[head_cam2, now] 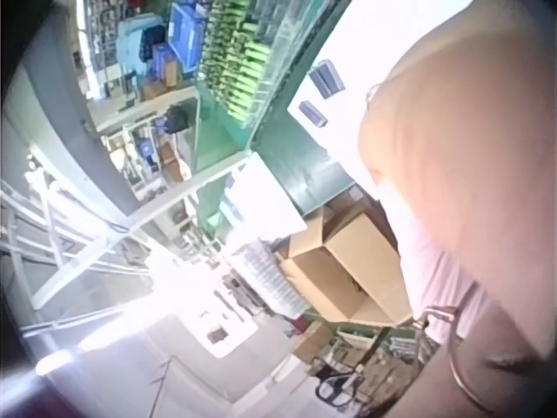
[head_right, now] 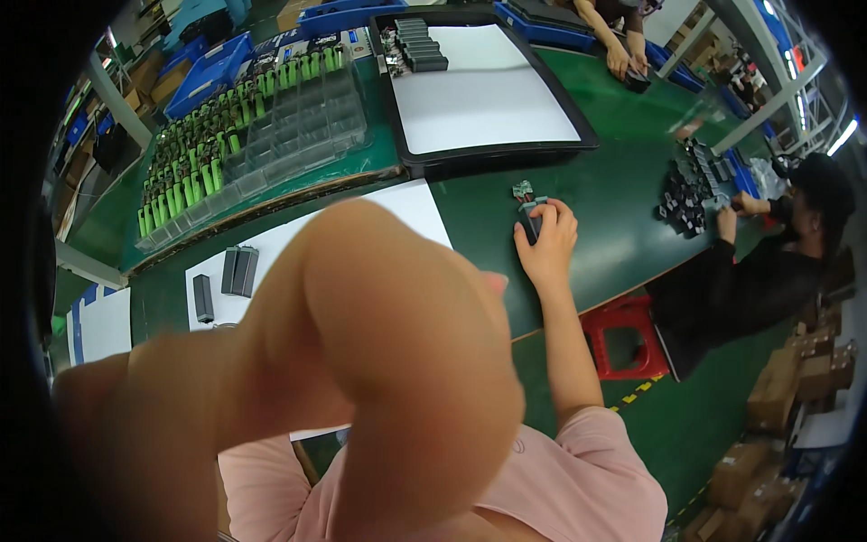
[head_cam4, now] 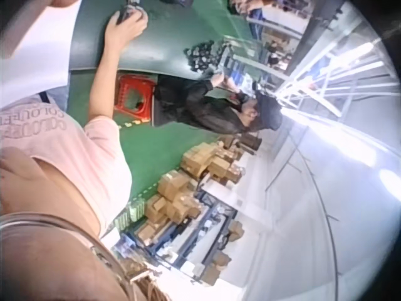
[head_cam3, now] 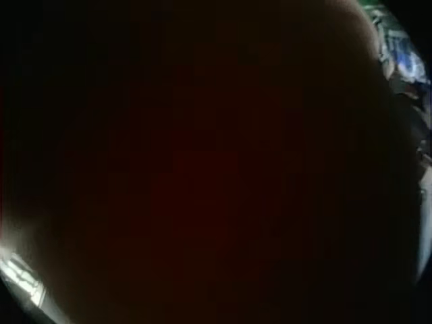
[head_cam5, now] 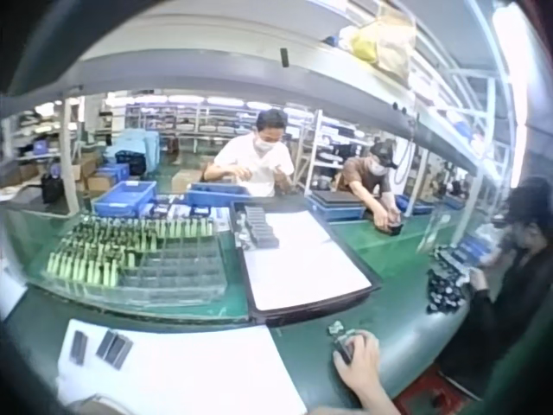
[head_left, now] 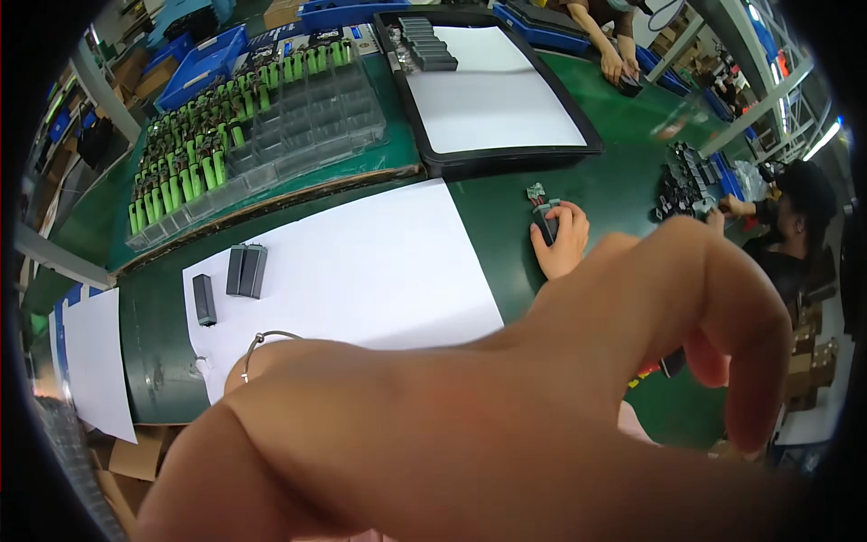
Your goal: Assembling small electronic modules by placing components into plastic housings and securing them.
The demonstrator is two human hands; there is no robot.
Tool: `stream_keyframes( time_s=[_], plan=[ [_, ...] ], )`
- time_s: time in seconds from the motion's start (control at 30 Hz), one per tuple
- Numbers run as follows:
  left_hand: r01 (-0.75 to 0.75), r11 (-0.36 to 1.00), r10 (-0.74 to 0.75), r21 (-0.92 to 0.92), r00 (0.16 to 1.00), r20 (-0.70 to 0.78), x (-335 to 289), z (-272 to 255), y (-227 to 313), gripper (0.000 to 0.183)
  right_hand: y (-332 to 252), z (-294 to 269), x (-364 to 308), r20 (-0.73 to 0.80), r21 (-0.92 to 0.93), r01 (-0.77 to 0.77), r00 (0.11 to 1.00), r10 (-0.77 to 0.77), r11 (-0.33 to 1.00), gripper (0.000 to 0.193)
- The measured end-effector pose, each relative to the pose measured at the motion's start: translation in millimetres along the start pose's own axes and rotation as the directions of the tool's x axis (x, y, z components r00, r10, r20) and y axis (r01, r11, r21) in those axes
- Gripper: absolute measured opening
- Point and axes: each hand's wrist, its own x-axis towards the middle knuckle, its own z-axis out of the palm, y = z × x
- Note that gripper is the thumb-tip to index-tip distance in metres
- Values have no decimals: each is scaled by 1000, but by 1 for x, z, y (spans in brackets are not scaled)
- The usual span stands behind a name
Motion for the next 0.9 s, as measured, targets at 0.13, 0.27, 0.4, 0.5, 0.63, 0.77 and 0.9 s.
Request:
stream_keyframes(
  time_s=[0.13,0.27,0.4,0.5,0.63,0.77,0.9],
  plan=[
    [76,997,-78,-33,996,-37,-2,2,-3,23,0,2,0,-3,20,4,1000,-4,1000,33],
    [147,987,-150,-70,988,-42,0,5,-3,23,3,5,-1,10,35,-6,1000,6,999,33],
    [213,973,-217,-85,975,-41,2,3,-6,22,7,8,-1,-3,30,-5,1000,5,1000,32],
    [269,958,-273,-98,961,-36,1,2,-7,22,-5,4,-1,4,55,-31,1000,30,998,31],
    [338,934,-342,-113,940,-13,0,2,-7,22,-2,5,-3,6,91,-67,998,67,994,29],
    [410,904,-414,-122,910,-4,-1,-1,-4,23,4,4,-2,16,105,-48,999,46,993,29],
    [500,856,-502,-131,865,14,-9,-5,-6,23,12,11,0,-5,121,-10,1000,11,993,30]
  ],
)
